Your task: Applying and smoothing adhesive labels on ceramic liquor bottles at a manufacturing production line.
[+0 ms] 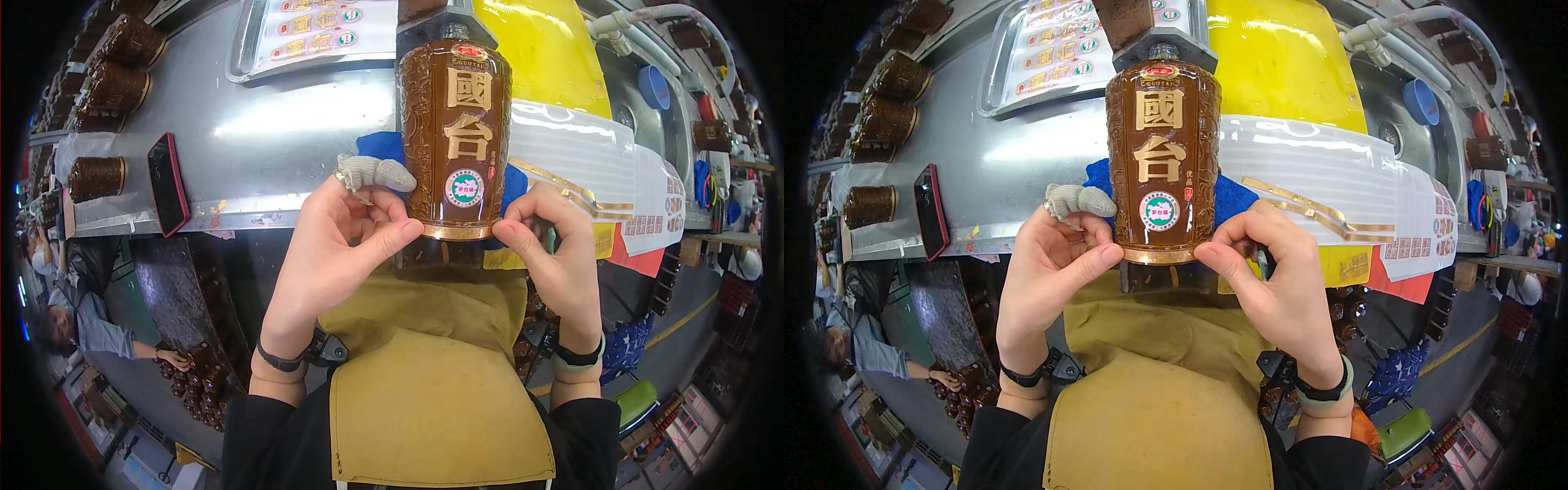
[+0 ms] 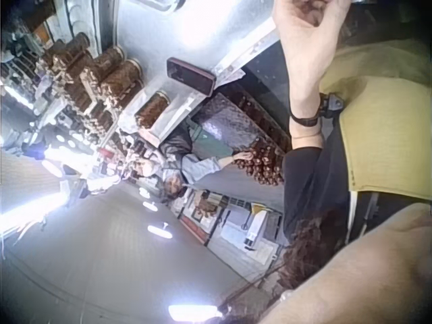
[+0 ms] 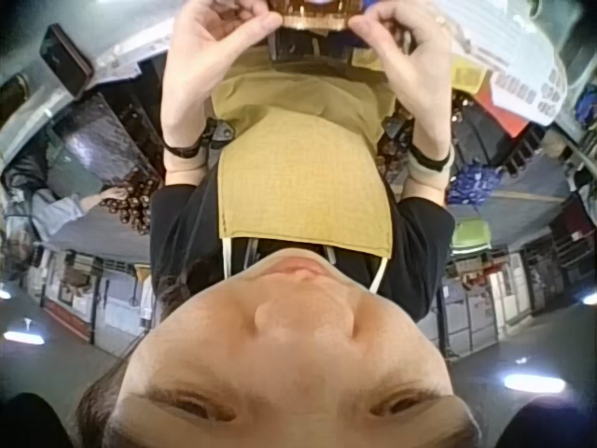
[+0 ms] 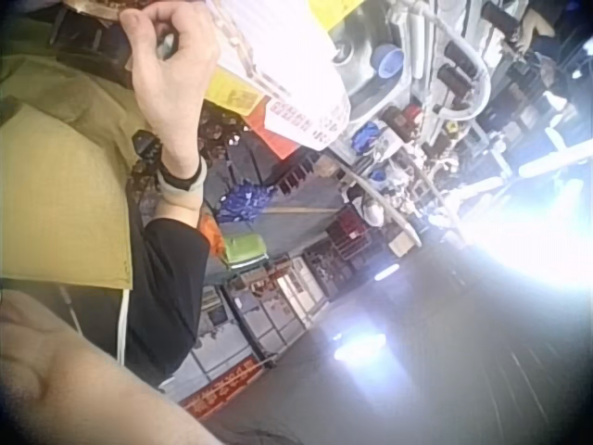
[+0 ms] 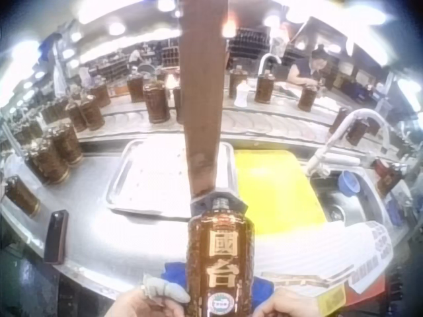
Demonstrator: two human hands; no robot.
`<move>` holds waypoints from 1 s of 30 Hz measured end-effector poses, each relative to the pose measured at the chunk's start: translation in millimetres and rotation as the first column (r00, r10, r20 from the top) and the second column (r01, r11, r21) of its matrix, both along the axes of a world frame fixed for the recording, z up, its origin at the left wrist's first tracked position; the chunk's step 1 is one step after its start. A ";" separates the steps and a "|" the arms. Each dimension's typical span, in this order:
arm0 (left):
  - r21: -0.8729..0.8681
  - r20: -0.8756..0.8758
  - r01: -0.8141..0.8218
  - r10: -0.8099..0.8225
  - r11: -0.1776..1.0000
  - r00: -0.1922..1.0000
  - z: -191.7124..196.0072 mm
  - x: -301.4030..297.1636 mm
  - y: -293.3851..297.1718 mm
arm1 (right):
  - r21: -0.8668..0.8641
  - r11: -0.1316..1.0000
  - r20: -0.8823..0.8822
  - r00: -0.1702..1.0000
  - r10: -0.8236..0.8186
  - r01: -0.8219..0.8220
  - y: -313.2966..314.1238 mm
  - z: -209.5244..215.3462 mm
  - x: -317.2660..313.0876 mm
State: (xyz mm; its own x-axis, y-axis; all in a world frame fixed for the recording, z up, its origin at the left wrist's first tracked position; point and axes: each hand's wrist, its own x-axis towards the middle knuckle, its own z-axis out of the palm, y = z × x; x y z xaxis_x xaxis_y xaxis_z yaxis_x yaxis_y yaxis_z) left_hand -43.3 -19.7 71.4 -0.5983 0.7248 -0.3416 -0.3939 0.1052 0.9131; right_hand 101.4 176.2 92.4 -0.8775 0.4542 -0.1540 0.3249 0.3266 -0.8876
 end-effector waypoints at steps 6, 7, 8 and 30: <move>0.008 0.005 0.000 0.000 1.000 1.000 0.0 0.3 1.3 | 0.007 1.000 0.012 1.000 -0.002 0.002 0.3 1.2 0.1; 0.002 0.001 -0.004 0.004 1.000 1.000 0.4 0.6 1.9 | 0.006 1.000 0.017 1.000 -0.007 0.007 0.4 1.0 0.5; 0.002 0.001 -0.004 0.004 1.000 1.000 0.8 0.8 1.7 | 0.005 1.000 0.017 1.000 -0.006 0.006 0.2 0.3 0.6; 0.027 0.027 0.001 -0.002 1.000 1.000 -5.7 -0.2 2.3 | 0.408 0.909 -0.170 0.985 -0.015 0.084 -55.9 24.3 -18.6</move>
